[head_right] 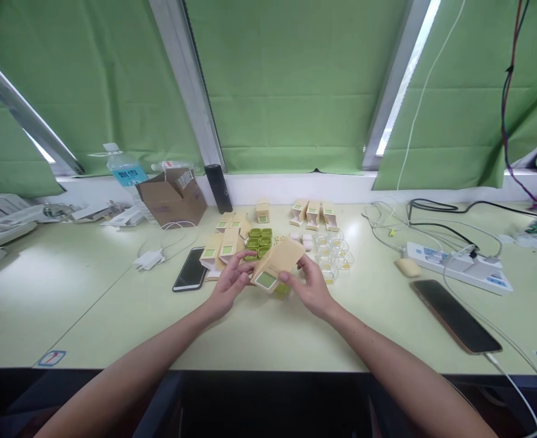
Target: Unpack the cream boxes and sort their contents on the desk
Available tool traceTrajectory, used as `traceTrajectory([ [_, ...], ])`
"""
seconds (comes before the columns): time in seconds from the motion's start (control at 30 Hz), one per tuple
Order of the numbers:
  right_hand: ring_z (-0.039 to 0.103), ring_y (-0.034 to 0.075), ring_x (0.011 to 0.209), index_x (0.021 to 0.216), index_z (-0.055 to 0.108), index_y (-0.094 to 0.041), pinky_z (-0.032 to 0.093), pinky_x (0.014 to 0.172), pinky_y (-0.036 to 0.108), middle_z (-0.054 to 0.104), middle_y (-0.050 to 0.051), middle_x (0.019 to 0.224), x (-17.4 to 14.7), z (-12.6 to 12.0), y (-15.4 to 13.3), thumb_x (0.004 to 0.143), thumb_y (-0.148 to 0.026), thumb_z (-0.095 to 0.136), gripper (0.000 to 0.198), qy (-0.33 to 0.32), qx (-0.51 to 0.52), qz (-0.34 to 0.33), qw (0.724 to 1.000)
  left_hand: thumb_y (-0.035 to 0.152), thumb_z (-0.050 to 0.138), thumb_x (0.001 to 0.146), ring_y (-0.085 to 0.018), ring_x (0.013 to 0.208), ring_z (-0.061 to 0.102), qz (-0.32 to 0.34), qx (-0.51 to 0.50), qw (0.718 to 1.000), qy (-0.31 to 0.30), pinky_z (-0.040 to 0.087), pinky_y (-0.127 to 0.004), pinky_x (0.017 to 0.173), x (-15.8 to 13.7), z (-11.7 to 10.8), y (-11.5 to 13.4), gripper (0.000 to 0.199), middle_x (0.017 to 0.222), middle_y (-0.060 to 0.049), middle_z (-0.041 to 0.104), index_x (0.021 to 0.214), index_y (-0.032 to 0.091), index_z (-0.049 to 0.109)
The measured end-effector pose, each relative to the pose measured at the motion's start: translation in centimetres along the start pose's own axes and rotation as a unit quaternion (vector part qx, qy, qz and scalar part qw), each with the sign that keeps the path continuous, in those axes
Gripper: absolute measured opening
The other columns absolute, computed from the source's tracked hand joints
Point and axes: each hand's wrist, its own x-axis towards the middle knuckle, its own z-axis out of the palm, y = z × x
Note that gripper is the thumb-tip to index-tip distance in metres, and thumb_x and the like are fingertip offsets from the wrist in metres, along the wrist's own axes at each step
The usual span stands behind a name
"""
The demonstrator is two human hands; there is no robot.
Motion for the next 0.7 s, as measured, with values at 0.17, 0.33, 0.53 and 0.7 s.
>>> traceTrajectory([
  [0.17, 0.061, 0.022, 0.082, 0.1, 0.067, -0.024, 0.051, 0.075, 0.037, 0.071, 0.005, 0.091, 0.5, 0.2, 0.0, 0.08, -0.067, 0.072, 0.048, 0.042, 0.004, 0.02, 0.999, 0.038, 0.063, 0.097, -0.028, 0.133, 0.055, 0.094, 0.168, 0.981, 0.027, 0.047, -0.049, 0.112, -0.3, 0.1, -0.7, 0.054, 0.141, -0.017, 0.056, 0.145, 0.024, 0.043],
  [0.33, 0.063, 0.024, 0.088, 0.102, 0.067, -0.025, 0.052, 0.081, 0.038, 0.072, 0.005, 0.093, 0.5, 0.8, -0.3, 0.08, -0.065, 0.073, 0.046, 0.036, 0.013, 0.015, 0.999, 0.033, 0.058, 0.099, -0.026, 0.132, 0.055, 0.103, 0.189, 0.976, 0.024, 0.048, -0.047, 0.112, -0.4, 0.3, -1.0, 0.049, 0.138, -0.016, 0.056, 0.144, 0.024, 0.041],
  [0.53, 0.064, 0.024, 0.09, 0.104, 0.069, -0.025, 0.053, 0.082, 0.039, 0.074, 0.005, 0.096, 0.5, 0.8, -0.3, 0.082, -0.06, 0.073, 0.042, 0.04, -0.01, 0.019, 0.999, 0.036, 0.056, 0.1, -0.026, 0.128, 0.056, 0.108, 0.187, 0.976, 0.024, 0.048, -0.047, 0.111, -0.2, 0.1, -1.1, 0.048, 0.133, -0.016, 0.055, 0.142, 0.023, 0.04],
  [0.7, 0.065, 0.024, 0.089, 0.107, 0.069, -0.025, 0.053, 0.081, 0.038, 0.075, 0.006, 0.099, 0.3, 0.9, -0.1, 0.083, -0.06, 0.072, 0.042, 0.042, -0.026, 0.012, 0.999, 0.038, 0.057, 0.099, -0.025, 0.128, 0.055, 0.103, 0.174, 0.979, 0.021, 0.046, -0.047, 0.112, -0.2, 0.0, -1.3, 0.049, 0.133, -0.015, 0.053, 0.142, 0.023, 0.038],
])
